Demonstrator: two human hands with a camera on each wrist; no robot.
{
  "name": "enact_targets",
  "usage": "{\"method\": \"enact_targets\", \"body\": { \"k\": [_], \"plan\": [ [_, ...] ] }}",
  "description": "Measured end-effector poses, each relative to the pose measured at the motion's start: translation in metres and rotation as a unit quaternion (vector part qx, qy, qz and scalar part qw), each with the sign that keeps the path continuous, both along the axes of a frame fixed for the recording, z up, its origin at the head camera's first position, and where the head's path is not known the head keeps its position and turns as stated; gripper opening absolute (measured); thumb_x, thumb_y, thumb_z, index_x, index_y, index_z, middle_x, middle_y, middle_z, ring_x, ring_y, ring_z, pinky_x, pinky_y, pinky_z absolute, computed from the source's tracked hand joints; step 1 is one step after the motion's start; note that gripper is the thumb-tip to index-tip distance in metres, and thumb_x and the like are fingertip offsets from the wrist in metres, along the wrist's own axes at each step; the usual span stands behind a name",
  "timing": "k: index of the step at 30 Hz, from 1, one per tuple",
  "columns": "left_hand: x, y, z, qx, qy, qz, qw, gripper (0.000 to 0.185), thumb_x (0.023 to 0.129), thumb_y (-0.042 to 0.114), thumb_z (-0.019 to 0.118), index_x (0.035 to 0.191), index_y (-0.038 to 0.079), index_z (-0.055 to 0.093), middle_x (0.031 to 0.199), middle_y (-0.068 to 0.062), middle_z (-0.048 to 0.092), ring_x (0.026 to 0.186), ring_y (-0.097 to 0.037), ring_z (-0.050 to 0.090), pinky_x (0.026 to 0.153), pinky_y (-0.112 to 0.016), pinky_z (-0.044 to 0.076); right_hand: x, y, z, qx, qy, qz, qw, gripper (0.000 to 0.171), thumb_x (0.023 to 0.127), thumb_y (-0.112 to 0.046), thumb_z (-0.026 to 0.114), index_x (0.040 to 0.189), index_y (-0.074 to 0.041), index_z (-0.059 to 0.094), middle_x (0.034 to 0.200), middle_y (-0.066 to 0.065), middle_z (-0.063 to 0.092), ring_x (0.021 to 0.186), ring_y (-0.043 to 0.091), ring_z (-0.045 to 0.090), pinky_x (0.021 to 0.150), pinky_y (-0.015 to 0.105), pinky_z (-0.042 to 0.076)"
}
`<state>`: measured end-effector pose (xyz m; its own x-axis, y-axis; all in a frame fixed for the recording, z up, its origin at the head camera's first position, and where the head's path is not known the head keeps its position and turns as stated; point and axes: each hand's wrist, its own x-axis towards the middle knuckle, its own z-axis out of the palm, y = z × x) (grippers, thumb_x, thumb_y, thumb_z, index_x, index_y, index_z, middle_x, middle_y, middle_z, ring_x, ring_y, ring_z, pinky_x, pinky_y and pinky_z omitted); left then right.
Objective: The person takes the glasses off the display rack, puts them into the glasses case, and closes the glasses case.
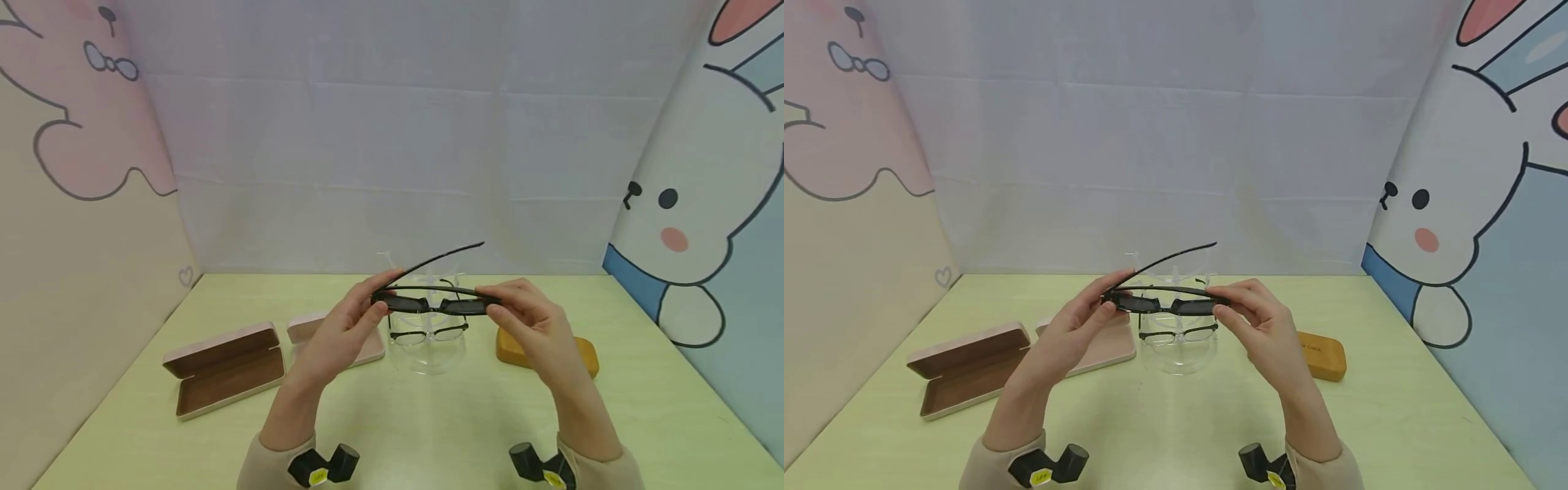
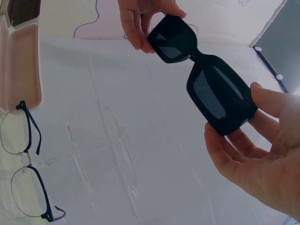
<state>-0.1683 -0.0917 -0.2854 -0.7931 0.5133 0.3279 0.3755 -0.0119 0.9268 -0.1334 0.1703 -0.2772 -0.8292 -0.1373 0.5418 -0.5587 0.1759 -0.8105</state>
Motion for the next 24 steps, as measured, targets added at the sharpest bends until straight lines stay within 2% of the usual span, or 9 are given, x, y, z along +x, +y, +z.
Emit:
{"method": "enact_targets", "body": {
  "k": [6, 16, 24],
  "plan": [
    [0.0002, -0.0006, 0.0002, -0.034, 0.017, 0.010, 0.9992, 0.039, 0.097, 0.021, 0.041, 0.135, 0.026, 0.041, 0.129, -0.006, 0.038, 0.116, -0.018, 0.042, 0.097, -0.040, 0.037, -0.0010, 0.0003, 0.0001, 0.005, 0.000, -0.008, 1.000, 0.025, 0.088, 0.004, 0.053, 0.111, 0.005, 0.061, 0.103, 0.002, 0.056, 0.091, 0.011, 0.052, 0.076, 0.015, 0.046],
    [-0.0015, -0.0030, 0.0024, -0.069, 0.054, 0.029, 0.9957, 0.035, 0.097, 0.017, 0.042, 0.131, 0.022, 0.047, 0.122, -0.003, 0.044, 0.106, -0.018, 0.041, 0.090, -0.033, 0.038, -0.0006, -0.0016, 0.0017, 0.018, -0.026, -0.009, 0.999, 0.025, 0.089, 0.001, 0.054, 0.112, 0.005, 0.061, 0.104, 0.002, 0.054, 0.093, 0.011, 0.054, 0.080, 0.015, 0.046],
    [-0.0023, -0.0054, 0.0035, -0.066, 0.045, 0.019, 0.9966, 0.035, 0.097, 0.021, 0.042, 0.131, 0.026, 0.047, 0.119, -0.004, 0.044, 0.102, -0.019, 0.040, 0.087, -0.036, 0.038, -0.0019, -0.0025, 0.0020, 0.048, -0.033, -0.033, 0.998, 0.025, 0.089, -0.002, 0.054, 0.113, 0.004, 0.061, 0.112, 0.002, 0.049, 0.095, 0.011, 0.051, 0.080, 0.013, 0.046]
  ]
}}
